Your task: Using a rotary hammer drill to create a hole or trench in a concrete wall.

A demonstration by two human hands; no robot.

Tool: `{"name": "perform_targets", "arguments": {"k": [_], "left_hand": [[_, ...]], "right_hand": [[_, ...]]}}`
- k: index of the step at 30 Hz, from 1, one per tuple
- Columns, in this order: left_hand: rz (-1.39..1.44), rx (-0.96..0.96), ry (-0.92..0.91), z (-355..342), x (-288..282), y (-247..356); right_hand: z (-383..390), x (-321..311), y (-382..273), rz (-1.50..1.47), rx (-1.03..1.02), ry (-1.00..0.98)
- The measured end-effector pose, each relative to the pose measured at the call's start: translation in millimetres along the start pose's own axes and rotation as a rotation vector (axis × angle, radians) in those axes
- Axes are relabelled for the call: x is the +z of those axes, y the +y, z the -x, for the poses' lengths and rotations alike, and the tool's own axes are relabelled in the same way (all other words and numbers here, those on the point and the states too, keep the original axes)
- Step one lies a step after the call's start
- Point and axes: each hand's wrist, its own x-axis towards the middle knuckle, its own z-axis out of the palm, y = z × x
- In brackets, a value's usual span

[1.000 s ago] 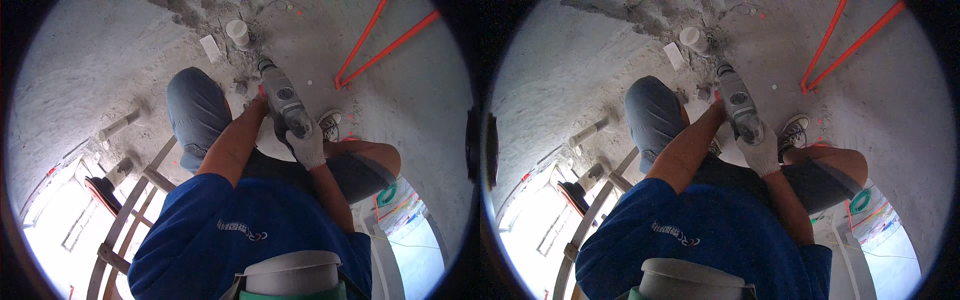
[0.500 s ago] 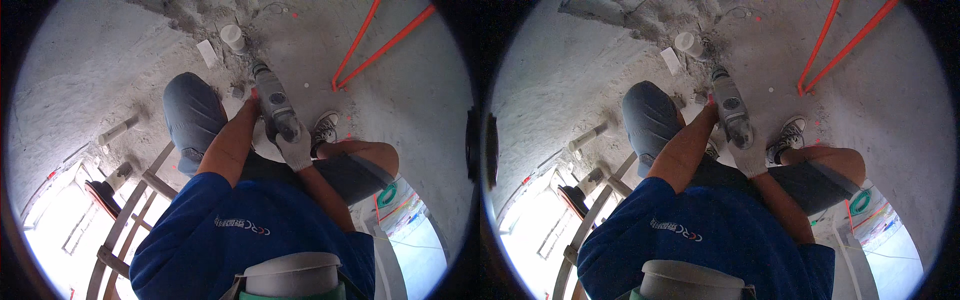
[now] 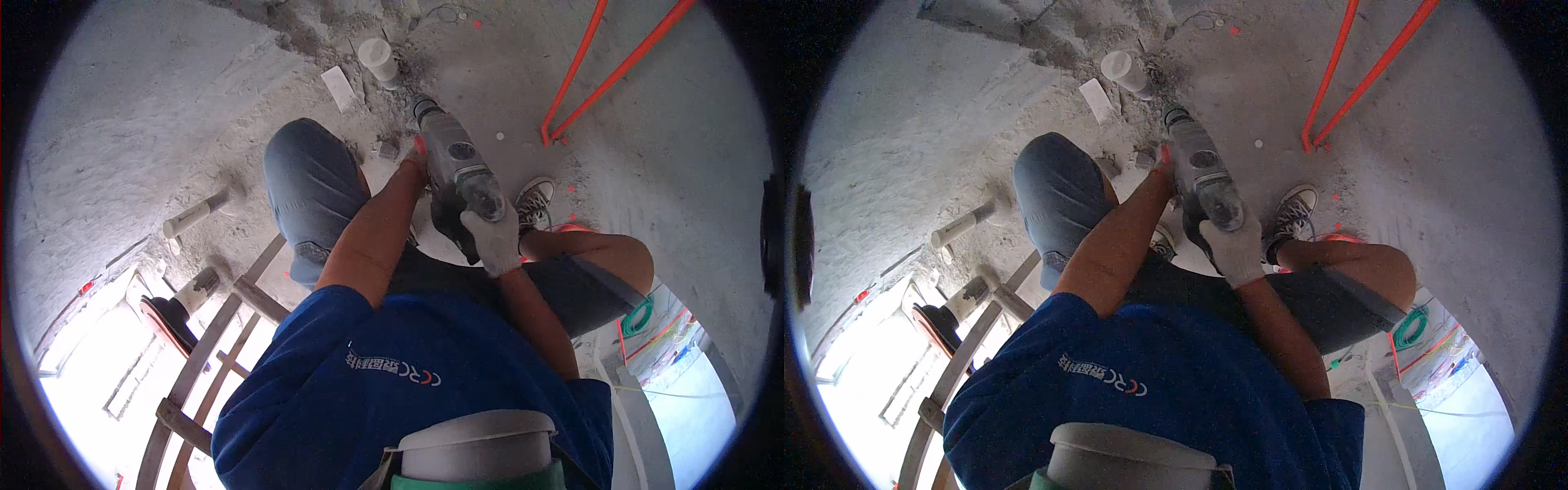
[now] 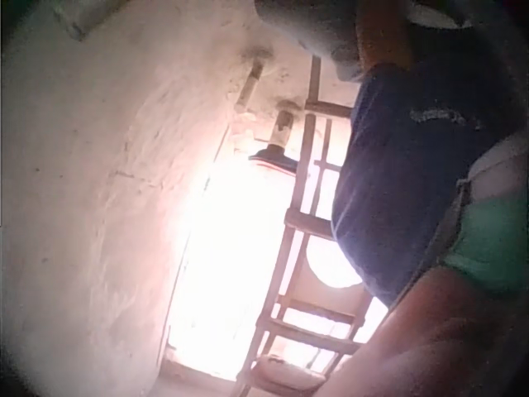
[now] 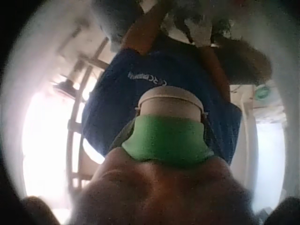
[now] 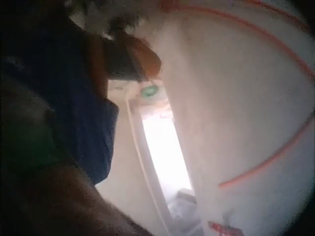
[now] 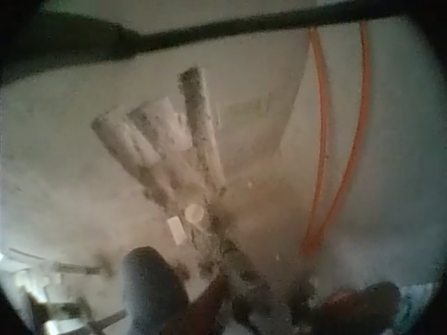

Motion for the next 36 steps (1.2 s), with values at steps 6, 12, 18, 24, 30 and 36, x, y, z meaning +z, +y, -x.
{"name": "perform_targets", "arguments": {"k": [6,12,18,24,30,36], "left_hand": [[-1.042,0.036,0.249,9,17,12],[-1.189,-0.117,0.696,1,28,28],[-0.950,0.115,0.445,-13,2,28],[0.135,0.256,0.212,0,39,44],[0.463,-0.028,0.008,26,71,-1],[0.639,0.016,-0.294,-3,51,-19]], "right_hand": [[-22,-37,34,-0.271,0.167,0.065],[-43,-64,54,-0.880,0.400,0.100],[-26,-31,21,-0.291,0.055,0.122],[-17,-44,-44,-0.183,-0.113,0.017],[-24,-64,-74,0.159,0.026,-0.051],[-19,-40,-68,0.374,-0.108,-0.054]]}}
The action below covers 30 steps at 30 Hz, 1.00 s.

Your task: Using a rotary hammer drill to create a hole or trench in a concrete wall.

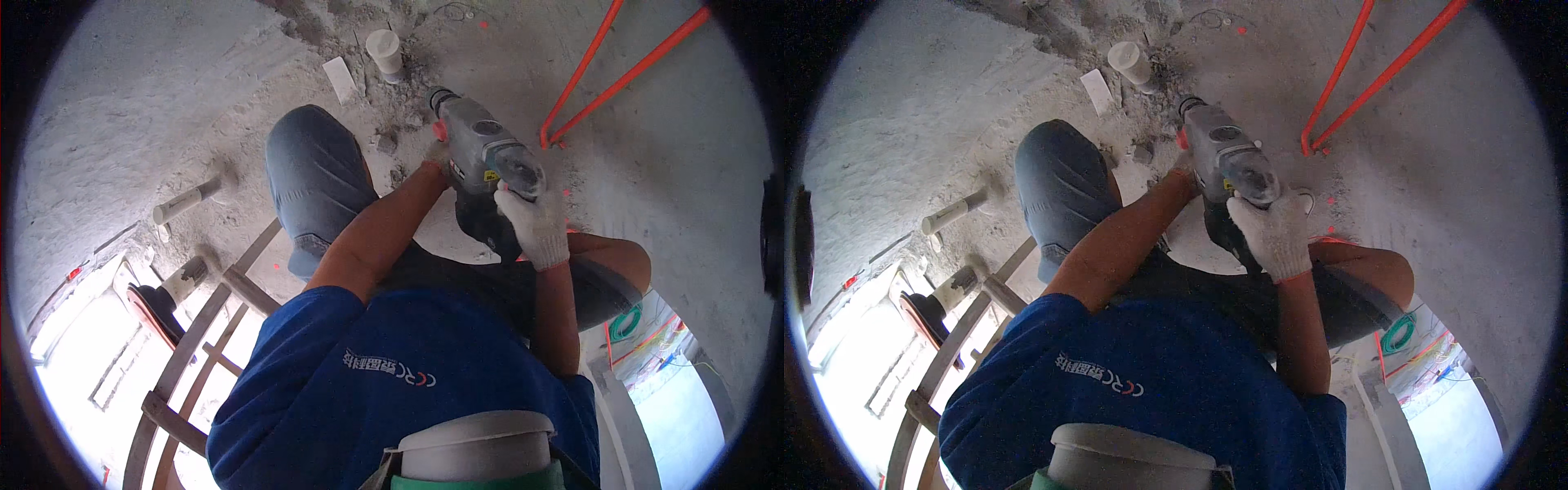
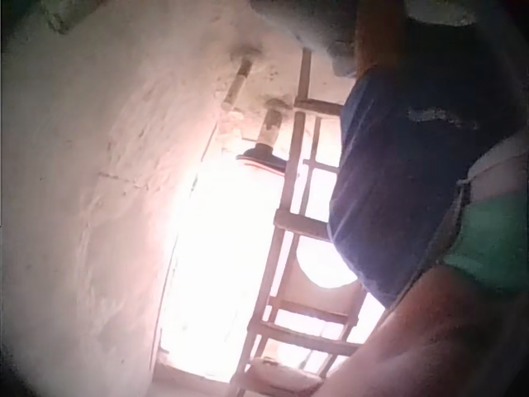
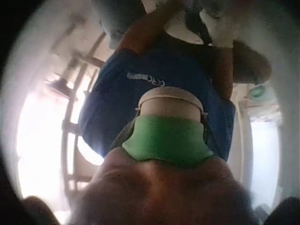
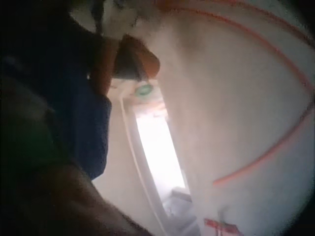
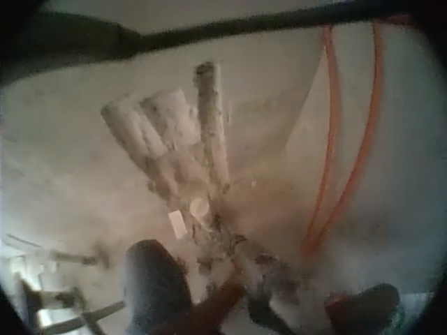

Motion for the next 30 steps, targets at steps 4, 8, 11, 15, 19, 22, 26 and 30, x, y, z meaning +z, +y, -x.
{"name": "perform_targets", "arguments": {"k": [4,8,11,15,19,22,26,30], "left_hand": [[0.108,-0.012,-0.078,-21,-19,0],[-0.548,0.273,-0.258,-39,-25,5],[-0.653,0.341,-0.310,-55,-17,14],[-0.127,0.138,-0.222,-65,-14,15],[-0.016,0.041,-0.095,-50,-25,17],[-0.139,-0.019,0.073,-23,-39,27],[-0.300,-0.040,0.265,2,-52,44],[-0.503,-0.004,0.422,-7,-60,51]], "right_hand": [[-17,3,-18,0.000,-0.075,-0.028],[-48,0,-54,0.369,-0.224,-0.068],[-76,-7,-81,0.467,-0.268,-0.179],[-86,-2,-81,0.466,-0.112,-0.192],[-59,7,-38,0.260,-0.233,-0.215],[-25,32,1,0.371,-0.154,-0.110],[6,66,34,-0.169,0.026,-0.061],[11,74,57,-0.234,-0.006,0.031]]}}
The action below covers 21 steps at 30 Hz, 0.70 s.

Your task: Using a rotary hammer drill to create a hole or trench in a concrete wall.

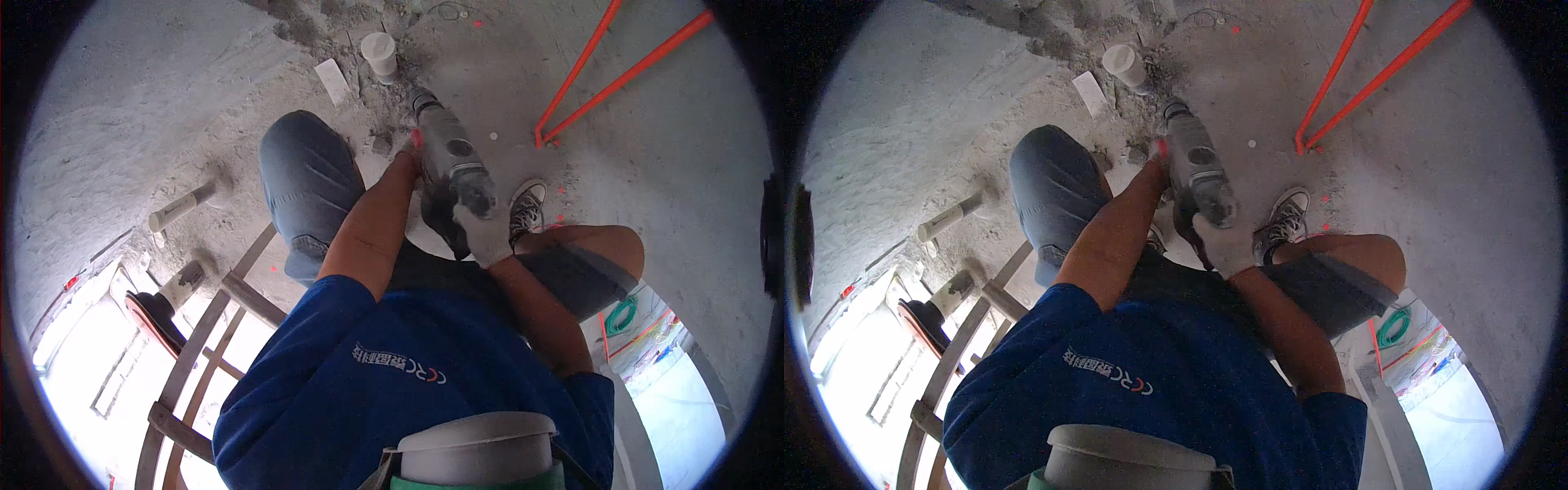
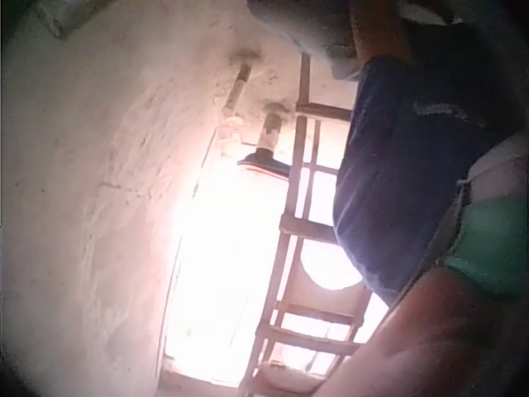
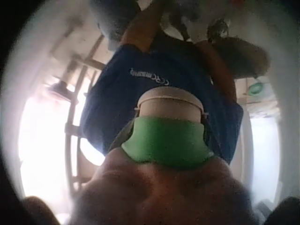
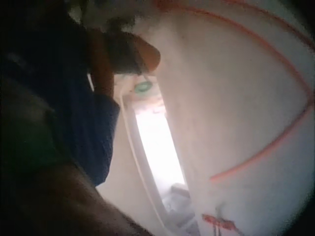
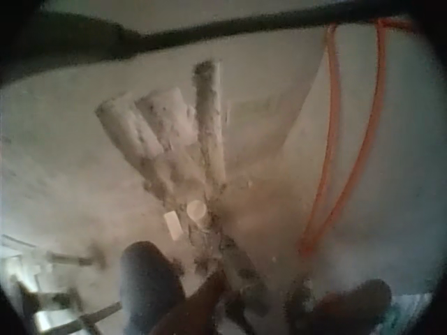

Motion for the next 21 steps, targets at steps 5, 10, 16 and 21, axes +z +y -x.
{"name": "perform_targets", "arguments": {"k": [5,10,16,21], "left_hand": [[-0.612,0.076,0.252,-16,7,8],[-1.191,0.076,0.472,3,25,13],[-1.345,0.006,0.592,20,50,25],[-1.323,0.069,0.682,33,59,43]], "right_hand": [[-7,-20,31,-0.530,0.164,0.010],[-19,-52,72,-0.733,0.406,0.145],[-38,-73,98,-0.918,0.677,0.169],[-49,-72,88,-1.027,0.611,0.073]]}}
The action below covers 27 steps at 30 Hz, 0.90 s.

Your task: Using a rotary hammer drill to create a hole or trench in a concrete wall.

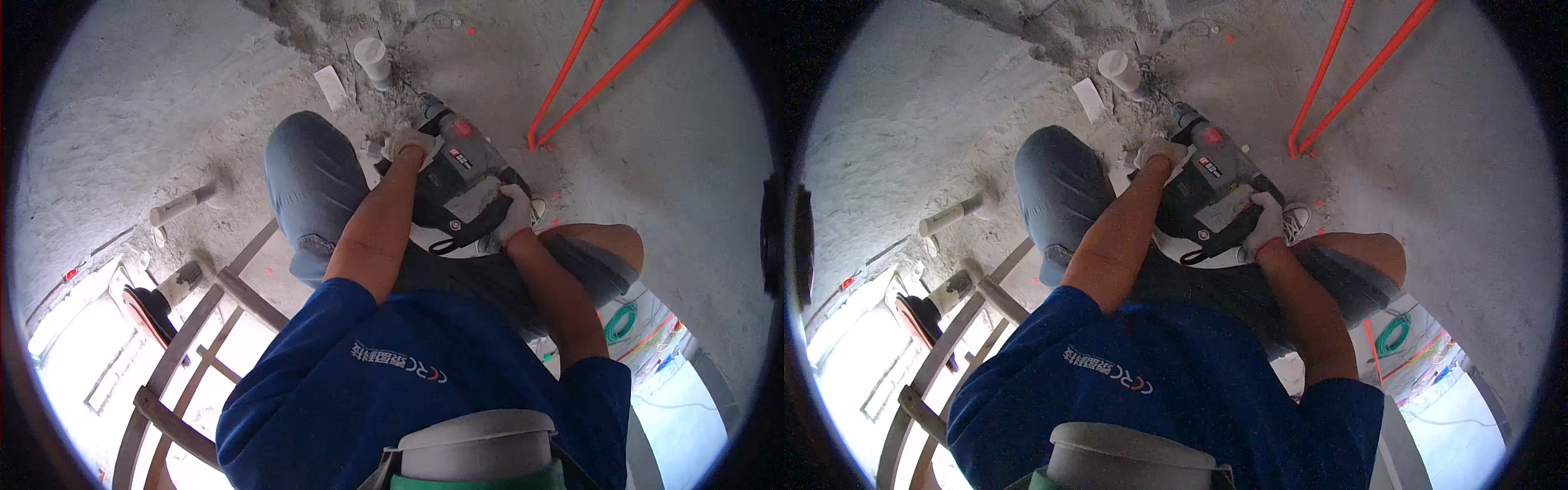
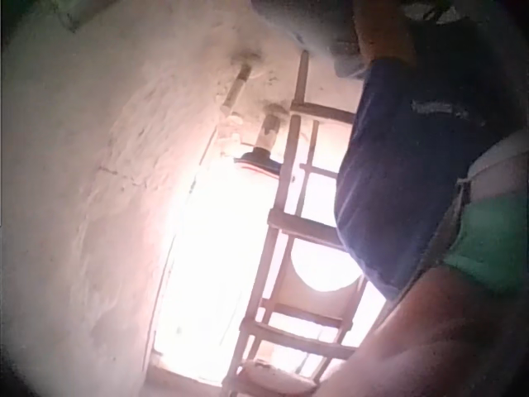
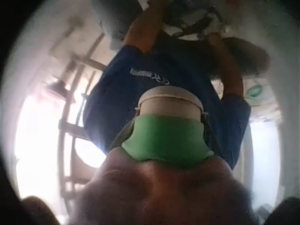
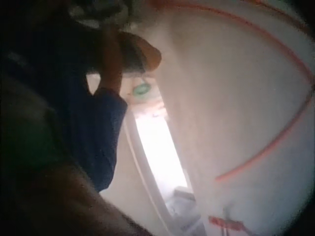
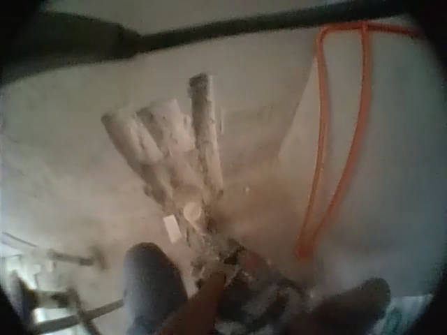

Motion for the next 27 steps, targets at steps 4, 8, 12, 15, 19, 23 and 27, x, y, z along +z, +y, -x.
{"name": "perform_targets", "arguments": {"k": [4,8,12,15,19,23,27], "left_hand": [[0.020,0.044,0.006,2,-8,0],[-0.020,0.118,0.007,-1,6,-1],[0.632,0.121,-0.217,9,41,-5],[1.357,0.132,-0.563,25,62,-1],[1.547,-0.152,-0.700,39,64,-9],[1.696,-0.039,-0.764,36,60,-18],[1.664,0.008,-0.784,24,62,-23]], "right_hand": [[3,11,-3,0.121,-0.077,0.028],[20,30,-19,0.184,-0.145,-0.022],[56,59,-59,0.718,-0.380,-0.076],[80,86,-74,1.066,-0.612,-0.038],[95,114,-73,1.094,-0.442,-0.062],[99,131,-61,1.214,-0.519,-0.117],[93,152,-53,1.244,-0.651,-0.193]]}}
